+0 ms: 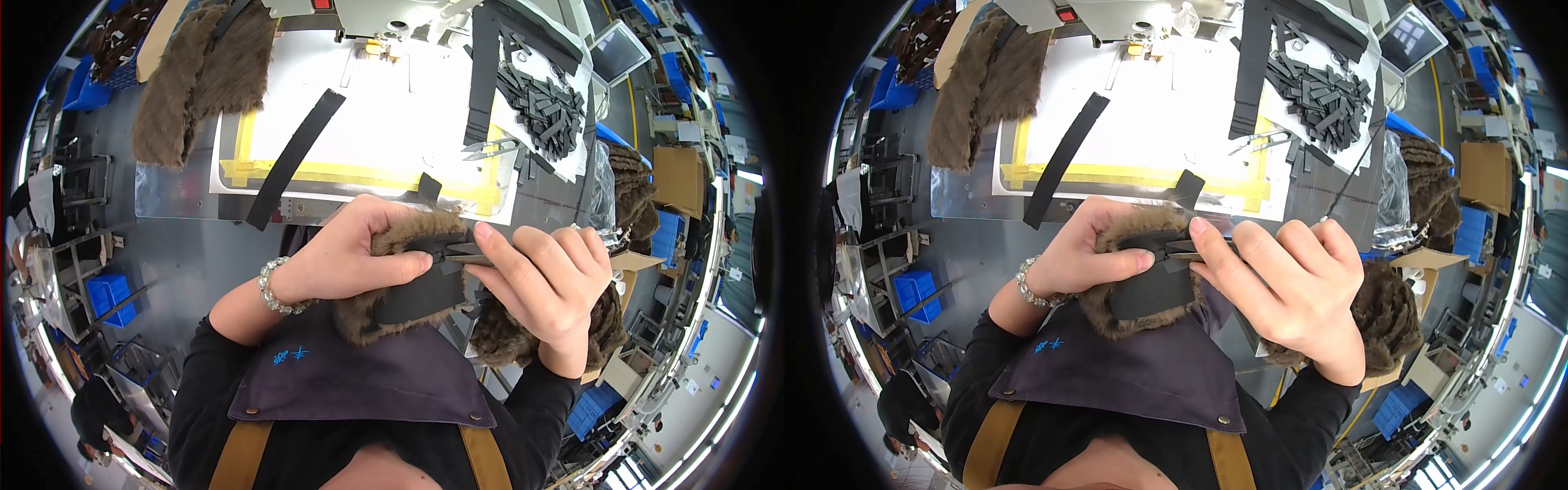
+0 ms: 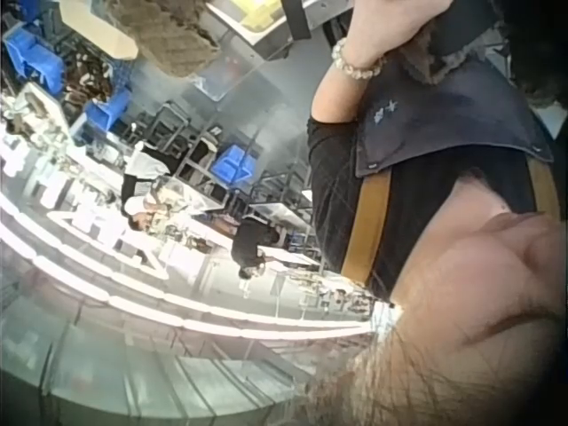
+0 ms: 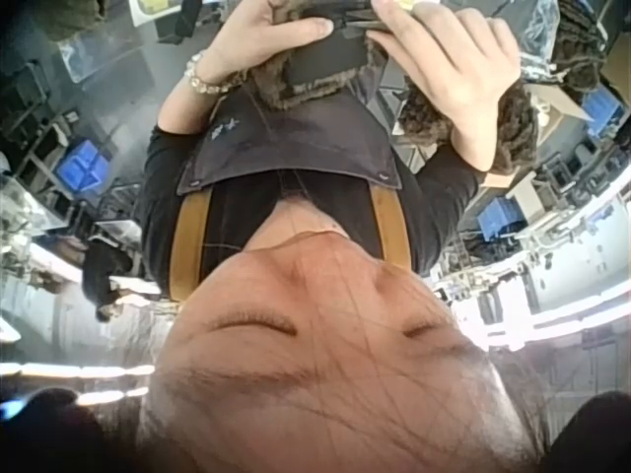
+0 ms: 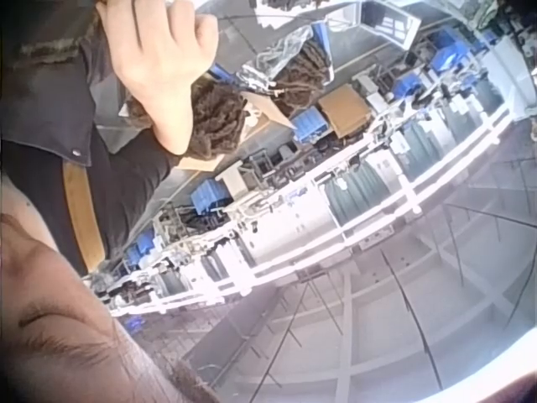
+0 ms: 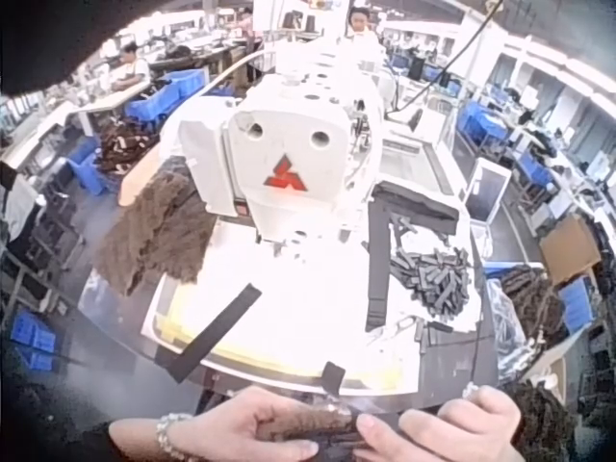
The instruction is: Assembling fur components by attaching straps and buckles using small hand tools.
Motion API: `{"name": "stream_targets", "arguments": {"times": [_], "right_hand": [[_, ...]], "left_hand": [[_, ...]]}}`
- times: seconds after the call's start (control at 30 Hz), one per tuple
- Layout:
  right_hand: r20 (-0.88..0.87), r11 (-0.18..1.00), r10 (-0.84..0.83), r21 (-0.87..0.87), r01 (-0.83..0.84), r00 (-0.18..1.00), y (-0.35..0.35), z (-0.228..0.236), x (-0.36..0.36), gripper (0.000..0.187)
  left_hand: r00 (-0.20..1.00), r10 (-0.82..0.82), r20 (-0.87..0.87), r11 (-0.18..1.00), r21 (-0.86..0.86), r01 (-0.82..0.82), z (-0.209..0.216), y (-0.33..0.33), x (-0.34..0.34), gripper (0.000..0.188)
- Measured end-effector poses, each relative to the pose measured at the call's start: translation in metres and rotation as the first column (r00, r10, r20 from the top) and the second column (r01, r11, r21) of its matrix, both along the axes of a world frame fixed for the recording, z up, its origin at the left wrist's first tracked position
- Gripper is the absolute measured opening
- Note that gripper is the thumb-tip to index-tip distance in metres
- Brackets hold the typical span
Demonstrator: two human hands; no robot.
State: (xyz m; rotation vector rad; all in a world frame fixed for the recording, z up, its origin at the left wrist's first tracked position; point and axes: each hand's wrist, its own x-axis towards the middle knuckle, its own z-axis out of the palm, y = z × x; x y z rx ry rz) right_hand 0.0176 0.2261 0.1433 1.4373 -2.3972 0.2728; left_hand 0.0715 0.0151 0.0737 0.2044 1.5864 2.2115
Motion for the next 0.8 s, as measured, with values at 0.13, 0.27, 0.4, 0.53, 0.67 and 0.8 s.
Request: {"name": "stream_targets", "arguments": {"times": [0.13, 0.27, 0.4, 0.53, 0.67, 0.8], "right_hand": [[0.028, 1.000, 0.002, -0.016, -0.001, 1.000, 0.000, -0.002, -0.001, 0.042], [0.051, 0.999, -0.005, -0.042, 0.008, 0.999, 0.001, -0.004, -0.001, 0.042], [0.113, 0.997, 0.016, -0.082, -0.006, 0.993, 0.002, -0.006, -0.006, 0.041], [0.228, 0.986, 0.074, -0.163, -0.037, 0.971, 0.003, -0.013, -0.011, 0.040], [0.356, 0.968, 0.095, -0.251, -0.003, 0.929, 0.004, -0.022, -0.013, 0.040], [0.361, 0.959, 0.101, -0.284, 0.006, 0.927, 0.003, -0.024, -0.012, 0.040]], "left_hand": [[1.000, -0.017, 0.020, 1.000, -0.014, 0.017, 0.002, -0.003, -0.001, 0.037], [0.996, -0.033, 0.083, 0.999, -0.008, 0.034, 0.005, -0.005, -0.002, 0.039], [0.997, -0.024, 0.077, 1.000, 0.016, 0.022, 0.003, -0.004, 0.000, 0.039], [1.000, 0.006, 0.021, 0.999, 0.052, -0.007, 0.000, -0.003, 0.002, 0.037], [0.994, -0.012, 0.112, 0.999, 0.046, 0.007, 0.004, -0.007, 0.001, 0.040], [0.992, -0.017, 0.122, 1.000, 0.017, 0.015, 0.002, -0.008, 0.003, 0.039]]}}
